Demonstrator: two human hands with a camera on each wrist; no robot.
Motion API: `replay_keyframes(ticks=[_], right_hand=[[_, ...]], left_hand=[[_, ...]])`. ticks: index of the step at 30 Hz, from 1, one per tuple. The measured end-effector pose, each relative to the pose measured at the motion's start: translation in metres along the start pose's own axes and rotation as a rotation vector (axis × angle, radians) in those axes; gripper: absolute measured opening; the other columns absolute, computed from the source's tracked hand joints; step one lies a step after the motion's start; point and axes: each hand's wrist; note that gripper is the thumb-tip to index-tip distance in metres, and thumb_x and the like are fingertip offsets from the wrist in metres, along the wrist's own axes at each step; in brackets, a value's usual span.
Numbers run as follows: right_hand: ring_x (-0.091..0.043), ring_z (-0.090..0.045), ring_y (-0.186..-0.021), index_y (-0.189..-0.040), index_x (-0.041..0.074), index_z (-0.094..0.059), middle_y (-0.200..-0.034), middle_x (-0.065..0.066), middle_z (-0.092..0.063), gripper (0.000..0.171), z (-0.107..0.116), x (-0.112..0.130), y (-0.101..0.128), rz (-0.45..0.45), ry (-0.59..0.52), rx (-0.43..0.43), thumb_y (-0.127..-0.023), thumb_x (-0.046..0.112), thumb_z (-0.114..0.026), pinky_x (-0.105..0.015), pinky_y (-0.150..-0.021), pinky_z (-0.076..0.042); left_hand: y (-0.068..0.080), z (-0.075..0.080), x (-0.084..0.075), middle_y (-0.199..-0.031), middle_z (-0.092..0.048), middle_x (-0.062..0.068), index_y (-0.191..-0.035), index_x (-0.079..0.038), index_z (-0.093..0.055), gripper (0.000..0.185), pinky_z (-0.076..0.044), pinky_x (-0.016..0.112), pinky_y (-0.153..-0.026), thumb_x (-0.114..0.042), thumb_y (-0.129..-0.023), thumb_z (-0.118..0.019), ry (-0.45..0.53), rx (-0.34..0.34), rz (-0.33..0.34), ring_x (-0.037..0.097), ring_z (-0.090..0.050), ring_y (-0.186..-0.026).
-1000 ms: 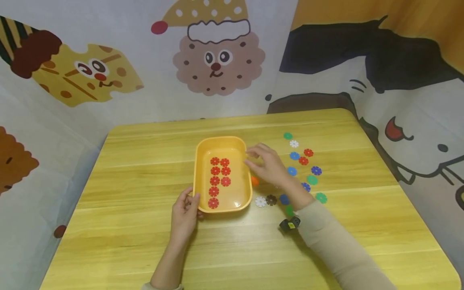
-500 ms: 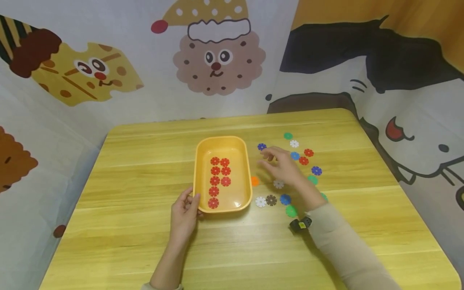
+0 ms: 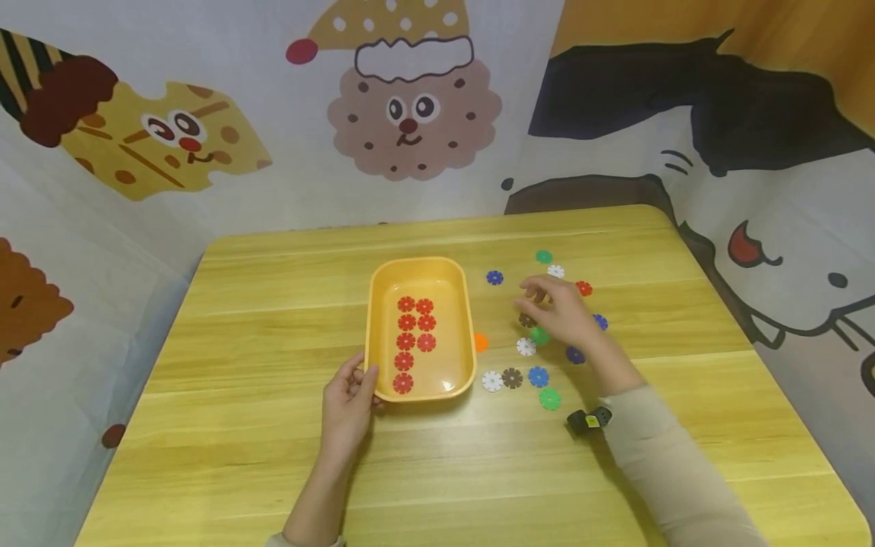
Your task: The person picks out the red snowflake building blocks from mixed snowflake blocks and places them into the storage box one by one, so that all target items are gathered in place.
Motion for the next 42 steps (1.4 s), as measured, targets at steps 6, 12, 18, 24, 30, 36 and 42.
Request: replay_keyframes(ticks=[6, 12, 18, 24, 30, 36, 42], right_hand=[[-0.028, -0.062, -0.093, -0.124, -0.003, -0.065, -0.106, -0.017, -0.068, 0.039, 0.008, -0.011, 0.006, -0.002, 0.035, -0.003, -0.093, 0.019, -0.076, -0.043, -0.078, -0.056], [-0.029, -0.063, -0.091, -0.124, -0.004, -0.064, -0.108, -0.019, -0.068, 0.039, 0.017, -0.021, 0.010, -0.040, 0.083, 0.004, -0.093, 0.017, -0.076, -0.046, -0.078, -0.058], [-0.031, -0.062, -0.093, -0.128, -0.004, -0.062, -0.113, -0.019, -0.067, 0.043, 0.024, -0.025, 0.015, -0.080, 0.101, 0.041, -0.095, 0.020, -0.074, -0.045, -0.078, -0.057], [-0.032, -0.063, -0.096, -0.129, -0.003, -0.062, -0.113, -0.019, -0.067, 0.043, 0.027, -0.032, 0.018, -0.119, 0.103, 0.050, -0.093, 0.018, -0.076, -0.048, -0.083, -0.059], [-0.037, -0.064, -0.099, -0.131, -0.006, -0.059, -0.111, -0.022, -0.066, 0.045, 0.034, -0.037, 0.022, -0.188, 0.133, 0.040, -0.094, 0.015, -0.075, -0.054, -0.087, -0.058], [-0.042, -0.062, -0.104, -0.128, -0.008, -0.059, -0.114, -0.026, -0.064, 0.045, 0.041, -0.045, 0.025, -0.247, 0.165, 0.041, -0.095, 0.019, -0.074, -0.060, -0.094, -0.053], [-0.042, -0.062, -0.105, -0.125, -0.007, -0.062, -0.114, -0.025, -0.066, 0.047, 0.044, -0.052, 0.025, -0.302, 0.200, 0.045, -0.095, 0.026, -0.074, -0.060, -0.095, -0.051]], left_hand=[[0.000, 0.000, 0.001, -0.090, -0.058, 0.021, -0.138, -0.002, -0.057, 0.039, -0.062, 0.026, -0.058, -0.015, -0.102, -0.063, 0.000, -0.002, -0.003, 0.012, -0.061, -0.065], [0.000, 0.001, -0.002, -0.091, -0.059, 0.021, -0.141, 0.000, -0.054, 0.043, -0.062, 0.026, -0.060, -0.016, -0.103, -0.062, -0.008, 0.009, 0.005, 0.012, -0.061, -0.065], [0.000, 0.002, -0.003, -0.092, -0.059, 0.021, -0.141, 0.000, -0.053, 0.043, -0.062, 0.026, -0.060, -0.016, -0.102, -0.063, -0.004, 0.012, 0.010, 0.011, -0.060, -0.065], [0.000, 0.001, -0.002, -0.092, -0.059, 0.021, -0.141, 0.001, -0.053, 0.043, -0.062, 0.026, -0.059, -0.015, -0.102, -0.062, -0.006, 0.009, 0.012, 0.012, -0.060, -0.064], [-0.001, 0.001, 0.000, -0.091, -0.059, 0.023, -0.139, 0.000, -0.055, 0.040, -0.061, 0.026, -0.058, -0.014, -0.102, -0.063, -0.005, 0.007, 0.003, 0.011, -0.060, -0.063], [0.000, 0.001, -0.001, -0.091, -0.060, 0.022, -0.139, -0.001, -0.055, 0.040, -0.061, 0.026, -0.058, -0.015, -0.102, -0.063, -0.023, -0.001, 0.008, 0.011, -0.060, -0.063], [0.000, 0.001, -0.001, -0.092, -0.060, 0.022, -0.138, -0.001, -0.056, 0.040, -0.061, 0.025, -0.059, -0.016, -0.102, -0.063, -0.011, 0.006, 0.010, 0.011, -0.060, -0.064]])
Point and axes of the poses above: each hand's wrist, its own y-axis away from the middle knuckle, its own z-axis out of the back of the hand, x = y × z
